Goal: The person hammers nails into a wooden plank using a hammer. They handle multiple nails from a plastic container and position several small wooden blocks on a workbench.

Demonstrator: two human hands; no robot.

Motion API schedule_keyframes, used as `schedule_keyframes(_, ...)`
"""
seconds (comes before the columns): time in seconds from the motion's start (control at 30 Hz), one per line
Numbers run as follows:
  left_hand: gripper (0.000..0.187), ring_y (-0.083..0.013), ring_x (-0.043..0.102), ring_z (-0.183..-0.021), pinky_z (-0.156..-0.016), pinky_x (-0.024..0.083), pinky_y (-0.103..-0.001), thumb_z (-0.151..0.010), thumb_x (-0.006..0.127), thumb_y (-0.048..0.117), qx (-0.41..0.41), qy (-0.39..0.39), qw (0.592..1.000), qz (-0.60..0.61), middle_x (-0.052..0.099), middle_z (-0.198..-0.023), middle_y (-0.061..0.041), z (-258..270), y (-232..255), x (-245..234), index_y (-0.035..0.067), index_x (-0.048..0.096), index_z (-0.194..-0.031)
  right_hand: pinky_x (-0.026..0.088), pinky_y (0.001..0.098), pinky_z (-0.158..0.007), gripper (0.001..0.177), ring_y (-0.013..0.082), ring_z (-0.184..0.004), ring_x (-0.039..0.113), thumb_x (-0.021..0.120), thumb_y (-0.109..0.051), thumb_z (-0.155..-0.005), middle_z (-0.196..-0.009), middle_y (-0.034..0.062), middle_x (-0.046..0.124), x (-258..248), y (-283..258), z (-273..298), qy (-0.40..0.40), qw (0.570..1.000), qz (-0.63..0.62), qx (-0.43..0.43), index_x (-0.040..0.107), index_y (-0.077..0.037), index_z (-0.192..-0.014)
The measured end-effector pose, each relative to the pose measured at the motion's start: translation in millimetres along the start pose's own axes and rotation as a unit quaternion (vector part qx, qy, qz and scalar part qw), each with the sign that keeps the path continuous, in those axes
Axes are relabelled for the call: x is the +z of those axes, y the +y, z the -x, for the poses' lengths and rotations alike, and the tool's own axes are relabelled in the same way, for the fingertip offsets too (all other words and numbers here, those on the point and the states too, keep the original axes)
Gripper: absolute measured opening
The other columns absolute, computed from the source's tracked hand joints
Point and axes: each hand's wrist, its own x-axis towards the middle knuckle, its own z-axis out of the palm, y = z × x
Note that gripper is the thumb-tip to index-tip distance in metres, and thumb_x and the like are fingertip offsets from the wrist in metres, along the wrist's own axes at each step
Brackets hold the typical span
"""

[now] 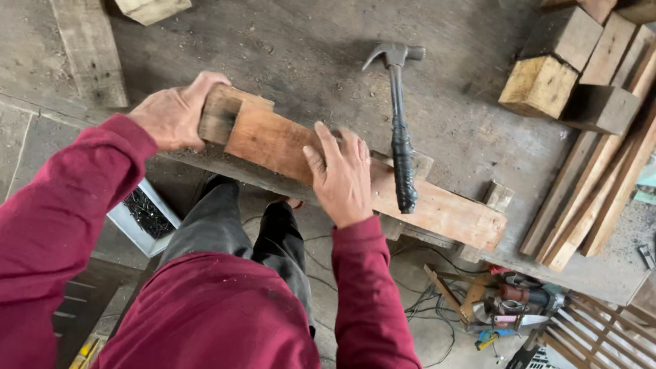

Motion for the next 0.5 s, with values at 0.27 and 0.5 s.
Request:
schedule_keyframes(0.27,0.087,-0.0429,0.072,-0.091,-0.077,0.057,-0.052,-0.078,0.086,0.024,0.098,0.026,0.995,0.024,0.070,-0.107,-0.021,-12,24,29,0.021,0.027,-0.142,0.046,0.0439,-0.088,0.035,0.0253,-0.091,0.064,0.073,-0.037,-0.095,-0.091,0.0067,0.068,19,17,-15,-0.069,0.995,-0.034,0.055,0.075,-0.017,-0.124)
schedule_keyframes(0.5,0.118,-0.0292,0.070,-0.076,-0.067,0.060,-0.036,-0.070,0.085,0.018,0.050,0.015,0.991,0.127,0.059,-0.131,-0.023,18,13,13,0.020,0.013,-0.163,0.048,0.0450,-0.097,0.036,0.0352,-0.109,0.060,0.072,-0.012,-0.096,-0.120,0.0179,0.060,9,-14,19,0.059,0.997,-0.013,-0.045,0.069,-0.006,-0.131)
